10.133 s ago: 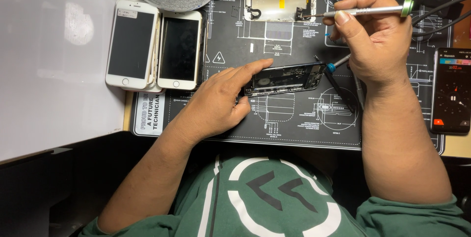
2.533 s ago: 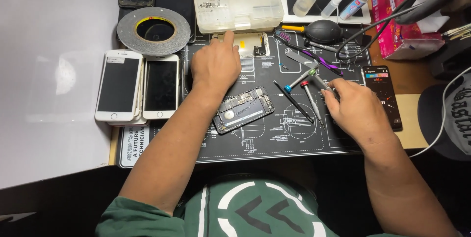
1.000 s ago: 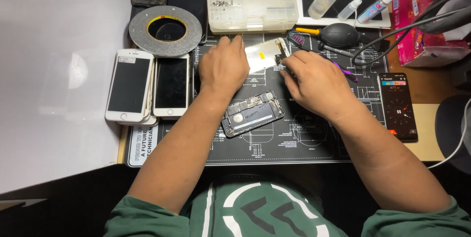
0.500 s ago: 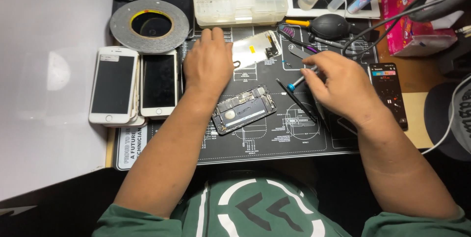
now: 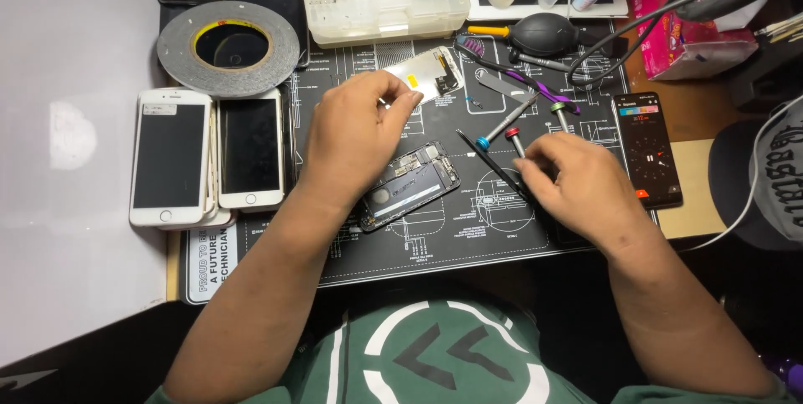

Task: Disassembling and repairing a smartphone using a precision screwdriver to manipulate internal components and screws.

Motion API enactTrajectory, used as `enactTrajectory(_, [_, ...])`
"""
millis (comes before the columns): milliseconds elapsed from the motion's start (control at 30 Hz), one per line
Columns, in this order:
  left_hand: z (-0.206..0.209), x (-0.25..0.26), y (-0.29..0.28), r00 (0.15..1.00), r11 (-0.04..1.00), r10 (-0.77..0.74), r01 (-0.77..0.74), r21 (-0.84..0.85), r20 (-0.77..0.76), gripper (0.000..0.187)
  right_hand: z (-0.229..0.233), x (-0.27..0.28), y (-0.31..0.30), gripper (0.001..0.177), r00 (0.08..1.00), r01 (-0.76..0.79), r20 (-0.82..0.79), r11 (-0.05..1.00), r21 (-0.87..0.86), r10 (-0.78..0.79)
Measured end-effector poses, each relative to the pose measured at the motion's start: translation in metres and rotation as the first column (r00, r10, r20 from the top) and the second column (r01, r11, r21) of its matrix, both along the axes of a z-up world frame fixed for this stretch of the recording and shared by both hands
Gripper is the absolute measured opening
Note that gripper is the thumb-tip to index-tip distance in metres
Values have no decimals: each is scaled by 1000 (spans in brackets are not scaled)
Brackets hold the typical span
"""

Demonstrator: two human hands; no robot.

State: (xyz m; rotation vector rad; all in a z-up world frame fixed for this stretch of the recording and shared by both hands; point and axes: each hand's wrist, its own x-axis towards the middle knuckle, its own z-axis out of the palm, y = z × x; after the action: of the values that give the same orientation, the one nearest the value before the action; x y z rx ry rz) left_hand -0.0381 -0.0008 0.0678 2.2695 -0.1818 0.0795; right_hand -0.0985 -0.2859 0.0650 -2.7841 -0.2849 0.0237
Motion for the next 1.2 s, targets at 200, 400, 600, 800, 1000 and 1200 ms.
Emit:
enactTrajectory(200, [27, -53, 28, 990, 802, -53, -37, -596, -132, 35, -27, -5, -4, 22, 995, 46, 95, 979, -196, -27])
enactTrajectory(400, [-17, -96, 44, 927, 509, -170, -208, -835, -335, 26, -11, 1, -6, 19, 996, 45, 81, 998, -41, -42])
enactTrajectory(600, [-48, -103, 54, 939, 221, -84, -307, -925, -332, 9, 7, 1, 57, 14, 979, -116, 43, 371, 921, 199])
enactTrajectory(800, [-48, -100, 58, 915, 142, -165, -347, -927, -368, 7, 5, 5, 113, 21, 950, -95, 17, 235, 967, 313])
enactTrajectory(1000, [-51, -101, 58, 915, 188, -178, -330, -925, -362, 15, 0, 4, 125, 12, 911, -119, 69, 97, 988, 407])
enactTrajectory(1200, [-48, -103, 55, 921, 279, -146, -311, -908, -361, 21, -14, -4, 142, 25, 892, -229, 157, 124, 966, 424])
